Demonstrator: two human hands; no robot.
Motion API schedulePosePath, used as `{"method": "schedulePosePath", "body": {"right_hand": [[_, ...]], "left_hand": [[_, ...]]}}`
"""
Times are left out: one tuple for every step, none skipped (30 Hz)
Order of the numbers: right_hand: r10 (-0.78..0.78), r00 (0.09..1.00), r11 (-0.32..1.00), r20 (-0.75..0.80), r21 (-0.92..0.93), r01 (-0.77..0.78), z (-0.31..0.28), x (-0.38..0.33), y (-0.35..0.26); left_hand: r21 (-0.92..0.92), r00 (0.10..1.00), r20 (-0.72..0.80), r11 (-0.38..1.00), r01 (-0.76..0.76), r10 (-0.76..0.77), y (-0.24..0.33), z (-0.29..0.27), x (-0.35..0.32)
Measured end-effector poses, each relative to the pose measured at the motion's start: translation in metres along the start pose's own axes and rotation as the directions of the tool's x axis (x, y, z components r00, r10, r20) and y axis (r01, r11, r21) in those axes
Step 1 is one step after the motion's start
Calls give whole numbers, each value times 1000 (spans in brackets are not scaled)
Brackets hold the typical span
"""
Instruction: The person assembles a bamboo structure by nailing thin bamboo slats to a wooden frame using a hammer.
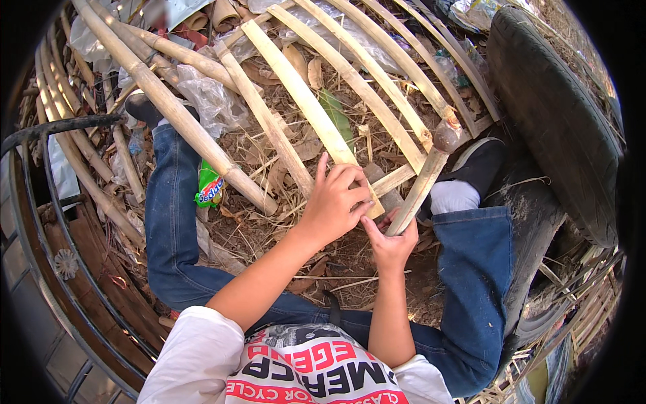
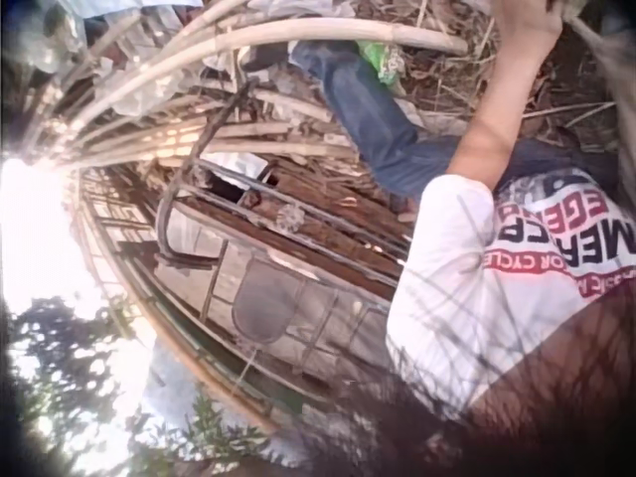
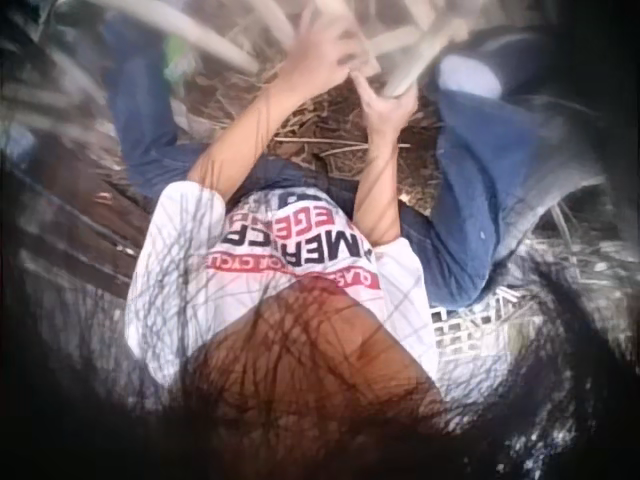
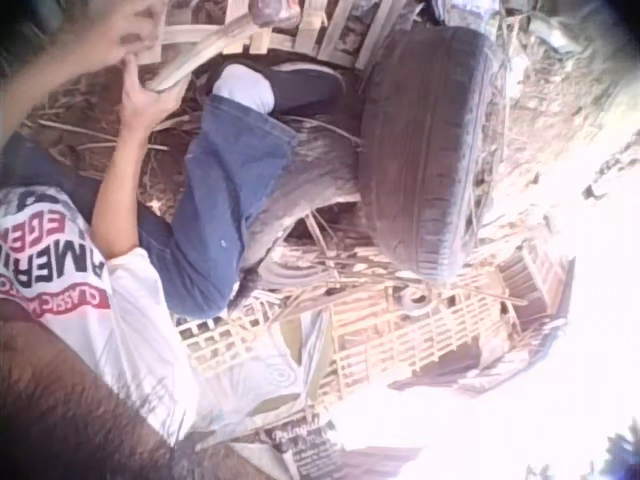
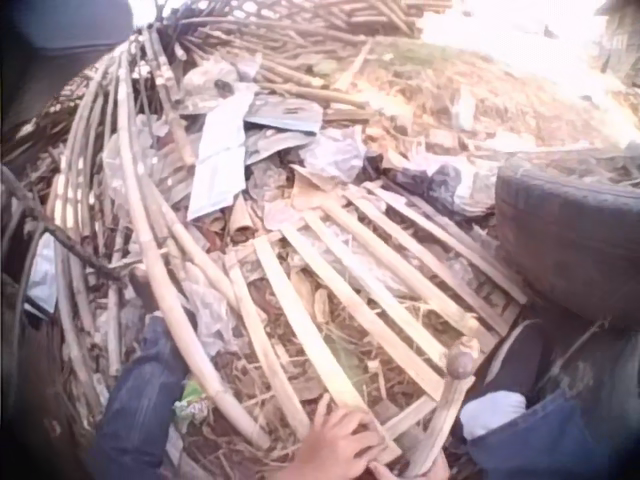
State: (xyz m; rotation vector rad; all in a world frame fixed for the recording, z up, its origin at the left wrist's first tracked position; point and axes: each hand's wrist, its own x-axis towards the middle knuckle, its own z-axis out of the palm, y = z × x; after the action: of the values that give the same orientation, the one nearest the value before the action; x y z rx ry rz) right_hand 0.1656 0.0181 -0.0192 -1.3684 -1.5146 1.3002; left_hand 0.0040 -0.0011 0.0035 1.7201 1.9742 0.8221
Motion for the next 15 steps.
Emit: {"method": "schedulePosePath", "body": {"right_hand": [[16,1000,998,11,-59,-15,-3,0,8],[41,999,999,-30,-31,-42,-2,2,13],[54,998,998,-18,-39,-55,-1,3,6],[67,998,997,-6,-47,-67,-1,3,0],[60,998,997,5,-57,-59,0,3,1],[28,1000,996,4,-86,-27,-1,2,4],[-4,1000,994,5,-113,5,-1,2,5],[-12,1000,992,16,-123,14,0,3,3],[-37,999,989,21,-144,40,1,3,1],[-63,998,984,27,-165,66,1,4,0],[-82,996,979,41,-182,88,1,4,6],[-89,995,977,53,-190,98,1,5,7],[-161,986,952,51,-254,169,3,6,7],[-232,971,919,53,-315,237,4,7,7],[-95,995,968,41,-230,102,5,4,2]], "left_hand": [[-3,1000,-3,1000,-6,6,1,-1,1],[-7,1000,-14,1000,-5,5,2,-1,3],[-35,1000,-7,999,-2,2,0,-2,2],[-63,1000,0,998,1,-1,-1,-2,1],[-61,1000,1,998,4,-4,-1,-3,1],[-69,1000,-11,998,10,-11,0,-3,1],[-69,1000,-9,998,3,-3,0,-3,2],[-68,1000,-7,998,-4,4,1,-3,2],[-75,1000,-20,997,1,-2,1,-3,2],[-68,999,-35,997,-21,18,2,-3,2],[-61,998,-50,997,-41,38,2,-4,2],[-67,998,-63,997,-35,30,2,-5,2],[-95,994,-110,995,-36,26,1,-7,1],[-122,988,-155,992,-39,20,1,-9,1],[-128,987,-162,991,-33,12,1,-12,0]]}}
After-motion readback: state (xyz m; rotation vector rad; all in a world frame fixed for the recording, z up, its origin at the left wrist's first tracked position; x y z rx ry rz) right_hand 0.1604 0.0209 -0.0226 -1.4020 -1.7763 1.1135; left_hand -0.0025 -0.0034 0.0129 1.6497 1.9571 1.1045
